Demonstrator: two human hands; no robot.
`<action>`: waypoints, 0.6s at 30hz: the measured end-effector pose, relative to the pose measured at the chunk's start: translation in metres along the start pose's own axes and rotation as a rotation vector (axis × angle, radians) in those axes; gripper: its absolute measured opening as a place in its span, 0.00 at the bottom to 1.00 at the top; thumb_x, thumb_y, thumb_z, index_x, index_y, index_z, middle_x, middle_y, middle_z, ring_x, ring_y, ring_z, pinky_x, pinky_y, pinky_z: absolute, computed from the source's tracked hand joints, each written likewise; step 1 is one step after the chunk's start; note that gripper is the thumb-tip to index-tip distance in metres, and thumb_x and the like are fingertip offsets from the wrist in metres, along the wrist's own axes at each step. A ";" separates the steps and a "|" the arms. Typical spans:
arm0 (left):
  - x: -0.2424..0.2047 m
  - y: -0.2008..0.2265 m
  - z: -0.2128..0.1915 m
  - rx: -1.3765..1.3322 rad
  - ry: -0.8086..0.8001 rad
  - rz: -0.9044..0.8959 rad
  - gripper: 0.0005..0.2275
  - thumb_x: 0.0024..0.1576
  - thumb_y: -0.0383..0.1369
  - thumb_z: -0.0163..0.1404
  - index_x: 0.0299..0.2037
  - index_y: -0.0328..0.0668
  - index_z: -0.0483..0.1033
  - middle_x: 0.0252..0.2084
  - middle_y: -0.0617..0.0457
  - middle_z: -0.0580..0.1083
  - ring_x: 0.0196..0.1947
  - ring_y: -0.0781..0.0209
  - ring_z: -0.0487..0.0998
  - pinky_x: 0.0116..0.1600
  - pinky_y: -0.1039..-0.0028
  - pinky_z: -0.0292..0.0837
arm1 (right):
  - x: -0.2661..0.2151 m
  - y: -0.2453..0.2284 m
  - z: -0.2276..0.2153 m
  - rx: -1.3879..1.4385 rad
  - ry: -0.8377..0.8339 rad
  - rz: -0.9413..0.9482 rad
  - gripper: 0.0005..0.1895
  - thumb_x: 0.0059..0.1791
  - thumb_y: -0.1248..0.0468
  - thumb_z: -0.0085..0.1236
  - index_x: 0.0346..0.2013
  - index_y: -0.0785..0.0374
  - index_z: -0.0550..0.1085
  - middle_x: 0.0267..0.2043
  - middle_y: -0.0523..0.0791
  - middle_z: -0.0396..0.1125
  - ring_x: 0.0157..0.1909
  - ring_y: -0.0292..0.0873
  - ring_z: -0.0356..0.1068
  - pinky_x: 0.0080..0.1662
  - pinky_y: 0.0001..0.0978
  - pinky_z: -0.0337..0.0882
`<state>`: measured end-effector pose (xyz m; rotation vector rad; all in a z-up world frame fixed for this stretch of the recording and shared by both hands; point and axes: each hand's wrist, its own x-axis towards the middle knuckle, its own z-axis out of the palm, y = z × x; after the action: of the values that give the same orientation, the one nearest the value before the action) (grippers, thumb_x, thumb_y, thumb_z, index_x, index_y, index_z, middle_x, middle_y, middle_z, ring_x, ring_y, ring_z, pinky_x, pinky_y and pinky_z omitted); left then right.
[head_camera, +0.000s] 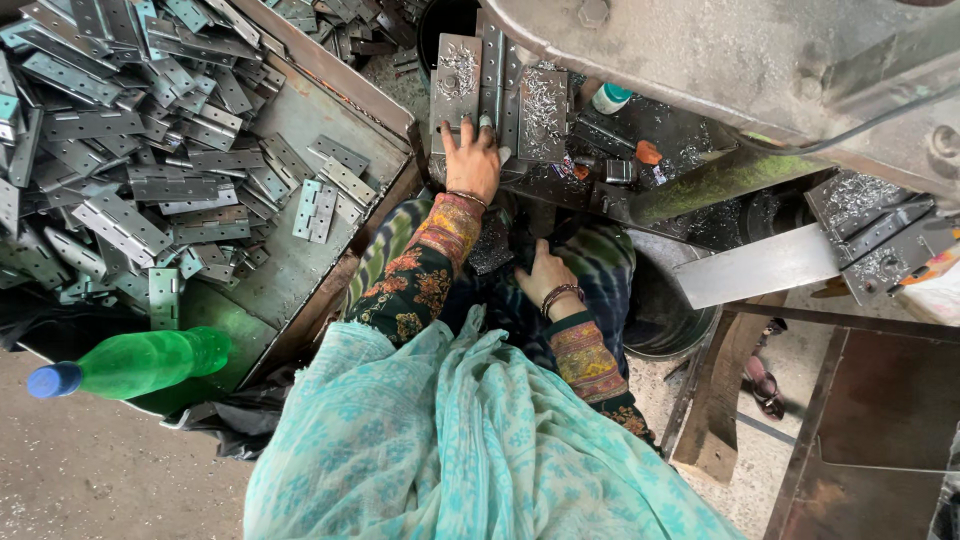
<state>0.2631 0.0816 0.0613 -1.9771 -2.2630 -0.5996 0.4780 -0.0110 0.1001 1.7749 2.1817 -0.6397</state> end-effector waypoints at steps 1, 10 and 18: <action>0.001 0.000 0.000 -0.010 0.018 0.011 0.14 0.63 0.38 0.45 0.46 0.43 0.84 0.58 0.51 0.72 0.68 0.42 0.60 0.71 0.32 0.42 | 0.003 0.005 0.013 0.026 0.018 0.023 0.43 0.46 0.48 0.62 0.68 0.63 0.55 0.48 0.61 0.73 0.50 0.64 0.74 0.49 0.56 0.75; -0.015 -0.007 -0.011 -0.017 0.020 0.079 0.17 0.63 0.40 0.45 0.55 0.42 0.80 0.64 0.53 0.69 0.70 0.41 0.58 0.70 0.31 0.39 | 0.026 0.036 0.117 0.133 0.140 0.092 0.45 0.44 0.48 0.63 0.71 0.56 0.53 0.45 0.60 0.74 0.48 0.66 0.73 0.48 0.59 0.74; 0.011 -0.022 -0.013 -0.009 -0.127 0.075 0.21 0.60 0.33 0.43 0.65 0.52 0.72 0.69 0.58 0.64 0.74 0.45 0.51 0.72 0.29 0.32 | 0.024 0.035 0.039 0.046 0.056 -0.029 0.46 0.48 0.45 0.61 0.72 0.60 0.53 0.49 0.62 0.73 0.48 0.65 0.75 0.49 0.54 0.76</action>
<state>0.2372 0.0850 0.0712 -2.1513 -2.2472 -0.4915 0.5042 -0.0038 0.0494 1.8081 2.2506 -0.6604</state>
